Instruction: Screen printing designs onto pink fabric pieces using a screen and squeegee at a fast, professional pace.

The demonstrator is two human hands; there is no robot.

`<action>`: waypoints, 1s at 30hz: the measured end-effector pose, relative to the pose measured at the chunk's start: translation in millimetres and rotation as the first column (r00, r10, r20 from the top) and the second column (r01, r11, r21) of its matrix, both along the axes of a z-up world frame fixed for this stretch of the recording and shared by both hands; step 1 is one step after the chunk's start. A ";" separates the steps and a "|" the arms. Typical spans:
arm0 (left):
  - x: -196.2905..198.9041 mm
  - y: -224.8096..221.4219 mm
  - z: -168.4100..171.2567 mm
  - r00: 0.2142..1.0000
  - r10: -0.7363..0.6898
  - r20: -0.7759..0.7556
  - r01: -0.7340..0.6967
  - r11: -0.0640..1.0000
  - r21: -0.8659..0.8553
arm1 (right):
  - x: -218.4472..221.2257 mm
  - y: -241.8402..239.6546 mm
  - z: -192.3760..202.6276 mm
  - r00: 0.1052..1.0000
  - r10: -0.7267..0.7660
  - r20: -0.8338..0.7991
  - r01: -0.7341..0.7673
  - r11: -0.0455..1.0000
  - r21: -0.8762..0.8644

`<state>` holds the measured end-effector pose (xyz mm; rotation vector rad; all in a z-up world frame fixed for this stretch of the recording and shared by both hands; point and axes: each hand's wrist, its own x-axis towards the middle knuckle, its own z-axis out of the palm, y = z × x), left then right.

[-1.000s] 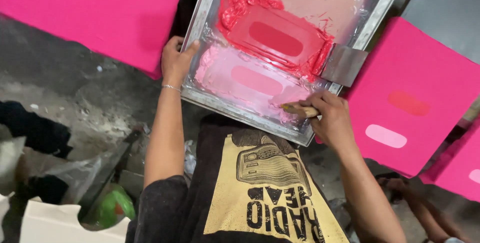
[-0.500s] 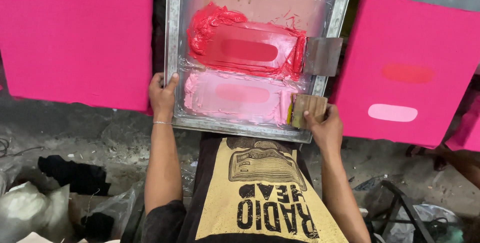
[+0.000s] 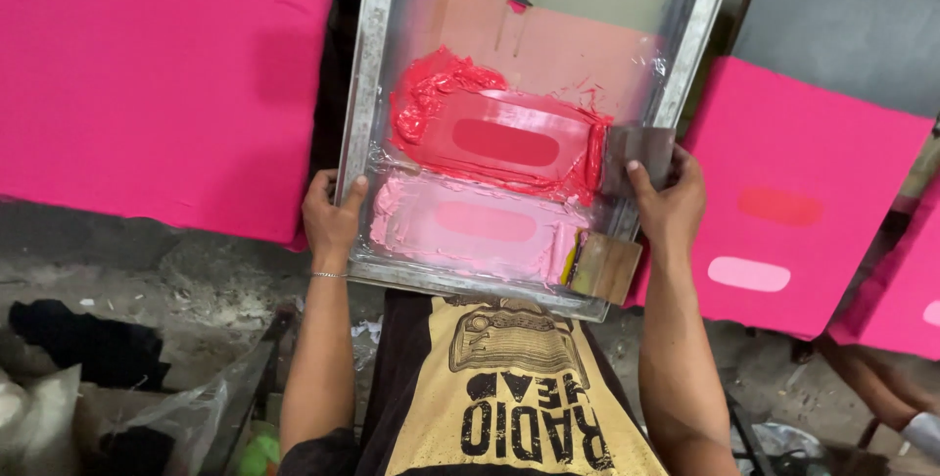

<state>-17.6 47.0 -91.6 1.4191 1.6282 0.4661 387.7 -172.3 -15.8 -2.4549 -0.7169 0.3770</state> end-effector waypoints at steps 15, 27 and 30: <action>28.7 16.2 18.8 0.998 -0.045 0.043 0.035 0.977 0.211 | -101.2 160.8 7.3 0.278 0.881 0.384 -0.903 0.376 -0.208; 30.8 19.0 11.4 0.982 -0.069 -0.174 0.087 0.991 0.098 | -134.7 212.1 37.4 0.096 0.944 0.315 -0.954 0.178 -0.242; 29.9 22.1 13.8 0.981 -0.085 -0.174 0.101 0.992 0.081 | -134.9 219.6 25.8 -0.014 0.953 0.301 -0.954 0.078 -0.291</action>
